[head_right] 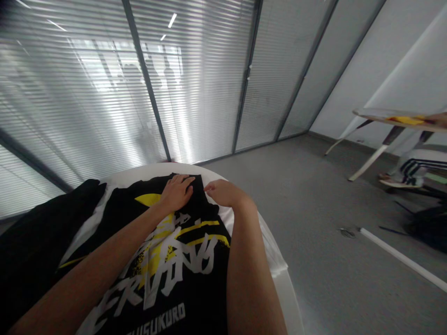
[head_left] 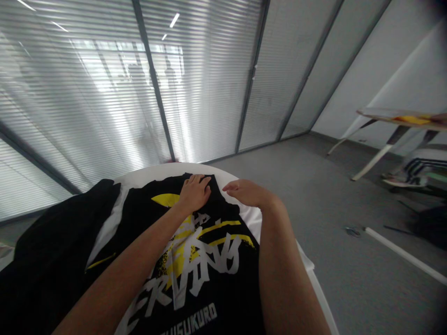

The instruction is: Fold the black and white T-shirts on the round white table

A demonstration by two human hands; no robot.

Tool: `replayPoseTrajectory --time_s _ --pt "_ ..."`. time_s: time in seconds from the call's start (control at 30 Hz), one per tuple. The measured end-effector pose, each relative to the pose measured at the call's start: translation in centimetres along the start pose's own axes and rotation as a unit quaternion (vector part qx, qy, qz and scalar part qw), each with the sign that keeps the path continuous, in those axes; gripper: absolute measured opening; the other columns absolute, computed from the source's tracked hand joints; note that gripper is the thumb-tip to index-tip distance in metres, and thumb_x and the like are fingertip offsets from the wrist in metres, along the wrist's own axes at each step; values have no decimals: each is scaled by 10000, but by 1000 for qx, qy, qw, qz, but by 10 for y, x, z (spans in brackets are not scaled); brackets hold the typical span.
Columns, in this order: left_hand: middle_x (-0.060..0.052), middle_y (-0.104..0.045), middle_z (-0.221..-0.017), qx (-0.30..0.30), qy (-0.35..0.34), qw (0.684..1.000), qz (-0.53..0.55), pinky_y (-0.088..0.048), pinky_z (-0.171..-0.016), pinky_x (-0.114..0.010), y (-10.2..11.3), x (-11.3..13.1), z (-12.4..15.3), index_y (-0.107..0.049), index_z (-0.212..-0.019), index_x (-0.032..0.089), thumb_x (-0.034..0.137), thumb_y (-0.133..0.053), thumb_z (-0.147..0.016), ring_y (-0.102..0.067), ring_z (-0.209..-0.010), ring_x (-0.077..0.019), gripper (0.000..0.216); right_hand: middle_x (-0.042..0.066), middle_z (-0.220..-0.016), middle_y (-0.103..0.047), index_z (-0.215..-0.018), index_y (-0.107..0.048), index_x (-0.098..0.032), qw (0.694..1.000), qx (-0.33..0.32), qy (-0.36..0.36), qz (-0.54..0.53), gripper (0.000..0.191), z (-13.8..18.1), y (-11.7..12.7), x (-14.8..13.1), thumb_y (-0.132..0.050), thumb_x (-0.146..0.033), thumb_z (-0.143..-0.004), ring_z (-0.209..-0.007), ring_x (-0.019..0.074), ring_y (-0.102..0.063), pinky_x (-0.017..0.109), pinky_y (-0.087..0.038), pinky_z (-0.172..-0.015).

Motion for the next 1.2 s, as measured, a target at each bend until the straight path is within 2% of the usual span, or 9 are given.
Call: replayPoseTrajectory --time_s 0.07,0.17,0.3,0.43,0.57,0.63,0.8,1.07,1.2 --pt "-100 -449 -1470 -35 -37 999 -19 -306 -1092 -507 -9 9 13 -470 -1417 268 407 -361 -972 -382 -1348 -297 479 82 -1130 -714 -1121 -717 -164 1000 3 2 29 339 -4 -2 -9 -485 -178 -875 -1007 197 -648 245 -471 -861" --pt "-95 -351 -1550 -102 -51 993 -27 -241 -1103 -598 -32 9 26 -392 -1473 287 477 -328 -975 -300 -1414 -336 537 70 -1013 -743 -1071 -739 -161 995 -85 -14 54 309 -10 -29 -12 -562 -174 -818 -893 198 -672 238 -484 -742" --pt "-83 -282 -1584 -123 -59 991 5 -171 -1120 -631 -46 2 26 -340 -1501 301 504 -318 -975 -218 -1455 -332 564 52 -1002 -743 -1094 -733 -171 987 -144 -51 57 352 -14 -51 -1 -635 -146 -757 -898 193 -671 231 -479 -722" --pt "-60 -363 -1549 -127 -51 986 96 -181 -1158 -558 -36 -8 16 -447 -1442 298 461 -434 -944 -292 -1436 -276 524 62 -1066 -724 -1116 -716 -180 988 -130 -65 48 375 -15 -51 7 -674 -166 -744 -943 204 -663 242 -484 -740" --pt "-84 -563 -1388 -13 15 991 129 -311 -1140 -365 5 -51 13 -554 -1359 194 295 -371 -958 -488 -1299 -184 453 95 -1140 -698 -1175 -676 -177 993 -82 -78 27 338 -17 -41 11 -581 -292 -872 -1003 228 -653 285 -486 -807" --pt "-106 -558 -1389 -8 65 995 71 -301 -1142 -427 14 -81 24 -536 -1379 185 338 -345 -969 -474 -1312 -225 478 131 -1200 -672 -1199 -659 -146 994 -55 -93 36 362 -20 -37 14 -525 -324 -914 -1084 256 -627 319 -471 -877" --pt "-100 -303 -1573 -120 147 981 -51 -180 -1119 -633 -6 -142 63 -355 -1498 300 527 -289 -965 -237 -1450 -335 584 152 -1241 -649 -1221 -647 -131 992 -50 -108 45 413 -28 -47 15 -630 -299 -844 -1126 288 -612 331 -466 -900" --pt "-48 -227 -1604 -144 135 979 -53 -127 -1140 -603 -17 -156 64 -312 -1506 361 548 -326 -941 -155 -1478 -303 595 124 -1276 -637 -1382 -502 -165 993 -40 -109 14 672 -33 -62 17 -712 -202 -745 -1110 255 -629 298 -475 -896" --pt "-46 -233 -1602 -146 130 980 -41 -130 -1142 -595 -13 -157 65 -335 -1497 355 566 -374 -921 -161 -1476 -308 615 164 -1342 -585 -1371 -500 -114 992 -13 -125 -2 536 -40 -62 24 -589 -261 -863 -1196 261 -581 313 -440 -971"
Point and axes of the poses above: each hand's wrist, its own z-axis away from the middle knuckle, its own y-axis out of the back of the hand, x = y × z, the point moved 9 cm from there along -z, towards the middle knuckle
